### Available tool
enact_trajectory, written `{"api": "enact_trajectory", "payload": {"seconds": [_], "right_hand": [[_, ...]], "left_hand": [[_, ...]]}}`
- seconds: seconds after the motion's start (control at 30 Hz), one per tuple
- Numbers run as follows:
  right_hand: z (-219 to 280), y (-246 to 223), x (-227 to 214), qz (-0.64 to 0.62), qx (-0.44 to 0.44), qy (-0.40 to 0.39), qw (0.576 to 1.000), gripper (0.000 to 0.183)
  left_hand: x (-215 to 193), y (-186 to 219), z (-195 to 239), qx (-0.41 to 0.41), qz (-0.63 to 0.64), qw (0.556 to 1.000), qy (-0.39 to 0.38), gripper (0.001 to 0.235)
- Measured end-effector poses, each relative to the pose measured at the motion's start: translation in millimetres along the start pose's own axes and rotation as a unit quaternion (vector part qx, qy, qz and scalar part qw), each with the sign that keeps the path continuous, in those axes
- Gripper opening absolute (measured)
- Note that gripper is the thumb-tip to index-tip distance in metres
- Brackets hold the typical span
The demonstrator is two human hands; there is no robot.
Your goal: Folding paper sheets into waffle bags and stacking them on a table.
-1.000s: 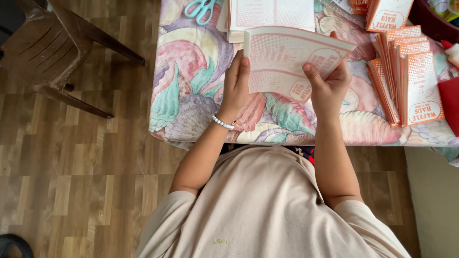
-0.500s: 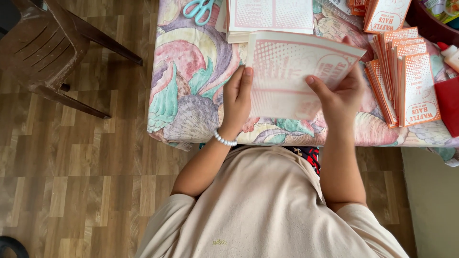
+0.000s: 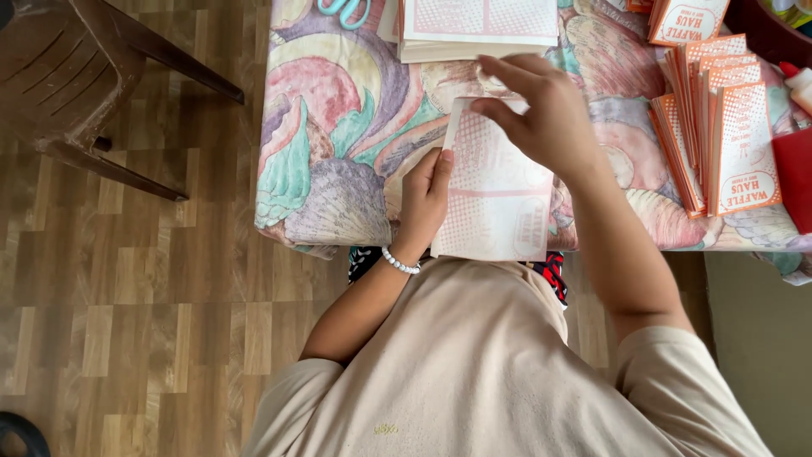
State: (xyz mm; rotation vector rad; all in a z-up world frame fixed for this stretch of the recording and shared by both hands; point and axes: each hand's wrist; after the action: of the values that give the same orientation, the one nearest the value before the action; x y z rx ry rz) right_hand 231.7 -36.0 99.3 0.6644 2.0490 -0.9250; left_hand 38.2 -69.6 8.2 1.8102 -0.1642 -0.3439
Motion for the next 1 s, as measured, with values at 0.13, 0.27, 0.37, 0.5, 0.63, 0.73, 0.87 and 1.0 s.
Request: {"api": "enact_trajectory", "payload": {"seconds": [0.13,0.27,0.37,0.5,0.63,0.73,0.87,1.0], "right_hand": [[-30,16,26,-0.175,0.065,-0.099,0.978,0.061],[-49,37,48,-0.204,0.116,-0.162,0.958,0.056],[-58,50,65,-0.203,0.145,-0.204,0.947,0.056],[-59,59,84,-0.204,0.148,-0.225,0.941,0.059],[-54,64,98,-0.209,0.166,-0.225,0.937,0.055],[-50,73,104,-0.193,0.127,-0.207,0.951,0.047],[-51,96,113,-0.095,0.050,-0.214,0.971,0.029],[-53,97,114,-0.076,0.056,-0.235,0.968,0.031]], "left_hand": [[-3,-6,-4,-0.027,0.008,1.000,0.008,0.038],[-20,-13,-9,0.022,-0.125,0.992,0.019,0.017],[-42,-25,-22,0.082,-0.298,0.951,0.019,0.031],[-58,-34,-36,0.098,-0.453,0.884,-0.062,0.039],[-58,-34,-38,0.088,-0.495,0.861,-0.068,0.040],[-55,-33,-37,0.081,-0.510,0.854,-0.057,0.036],[-53,-33,-37,0.058,-0.535,0.841,-0.049,0.037],[-52,-33,-36,0.041,-0.546,0.835,-0.061,0.041]]}}
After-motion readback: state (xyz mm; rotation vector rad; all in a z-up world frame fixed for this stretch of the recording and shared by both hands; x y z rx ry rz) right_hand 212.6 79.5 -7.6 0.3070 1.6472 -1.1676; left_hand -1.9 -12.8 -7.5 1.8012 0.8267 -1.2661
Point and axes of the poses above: each hand's wrist, its own z-axis away from the middle knuckle, its own x-axis out of the palm, y = z × x, and after that the axes turned 8 degrees about -y, right-handed
